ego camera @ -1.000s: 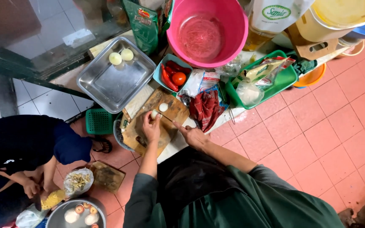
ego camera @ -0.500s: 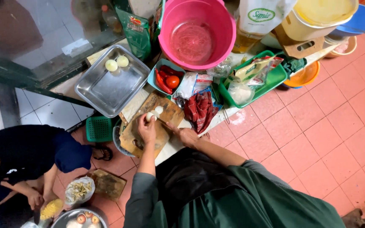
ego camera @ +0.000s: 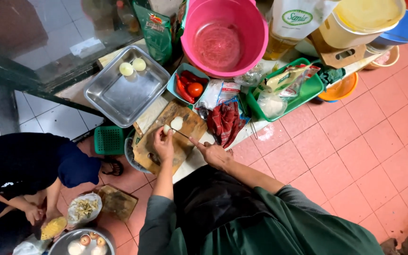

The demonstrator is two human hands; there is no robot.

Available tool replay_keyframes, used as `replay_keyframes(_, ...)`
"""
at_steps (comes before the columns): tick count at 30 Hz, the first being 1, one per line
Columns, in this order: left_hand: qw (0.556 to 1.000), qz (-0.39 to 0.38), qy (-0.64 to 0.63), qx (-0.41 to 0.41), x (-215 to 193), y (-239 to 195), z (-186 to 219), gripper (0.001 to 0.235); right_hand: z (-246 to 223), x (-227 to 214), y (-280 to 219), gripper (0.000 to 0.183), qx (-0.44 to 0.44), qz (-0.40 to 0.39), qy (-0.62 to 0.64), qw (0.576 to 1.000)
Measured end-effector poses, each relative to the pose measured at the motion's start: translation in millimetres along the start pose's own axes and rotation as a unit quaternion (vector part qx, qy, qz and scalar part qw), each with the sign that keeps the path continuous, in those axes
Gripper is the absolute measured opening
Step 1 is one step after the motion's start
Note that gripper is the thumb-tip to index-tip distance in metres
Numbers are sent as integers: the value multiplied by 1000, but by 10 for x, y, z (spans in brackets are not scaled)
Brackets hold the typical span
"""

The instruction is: Chopping onions on a wooden board and adding them to a frying pan with meat to sauté.

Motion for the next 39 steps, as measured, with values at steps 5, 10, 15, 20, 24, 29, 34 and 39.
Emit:
replay_keyframes(5,1000,-3,-12,-6,1,-3,-101,33,275,494,398,79,-40,2,29,999)
replay_keyframes(10,1000,-25,-15,13,32,25,115,39,193,554,787,69,-35,-2,72,997)
replay_keyframes(15,999,-35,11,-6,46,17,-56,42,289,665,660,64,-67,56,138,987)
replay_keyframes(20,996,-73,14,46,-45,45,51,46,818,924,477,61,1,-1,180,984)
replay_keyframes(24,985,-98,72,-119,-139,54,113,45,650,577,371,64,32,-12,116,993)
replay_keyframes(29,983,-87,138,-90,-115,7,368,43,409,463,243,65,0,15,61,998)
replay_keyframes(34,991,-39,120,40,-75,-60,264,40,304,417,151,71,0,1,14,1000)
replay_keyframes(39,999,-7,-14,-49,10,-61,-68,39,313,451,44,87,-26,18,-36,999)
Point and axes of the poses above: each hand's wrist, its own y-axis towards the middle knuckle, its own x-axis out of the palm, z = x × y, the point moved 2 cm from there along y, towards the middle knuckle, and after that the axes turned 1 degree about y, right-handed, at the moved point
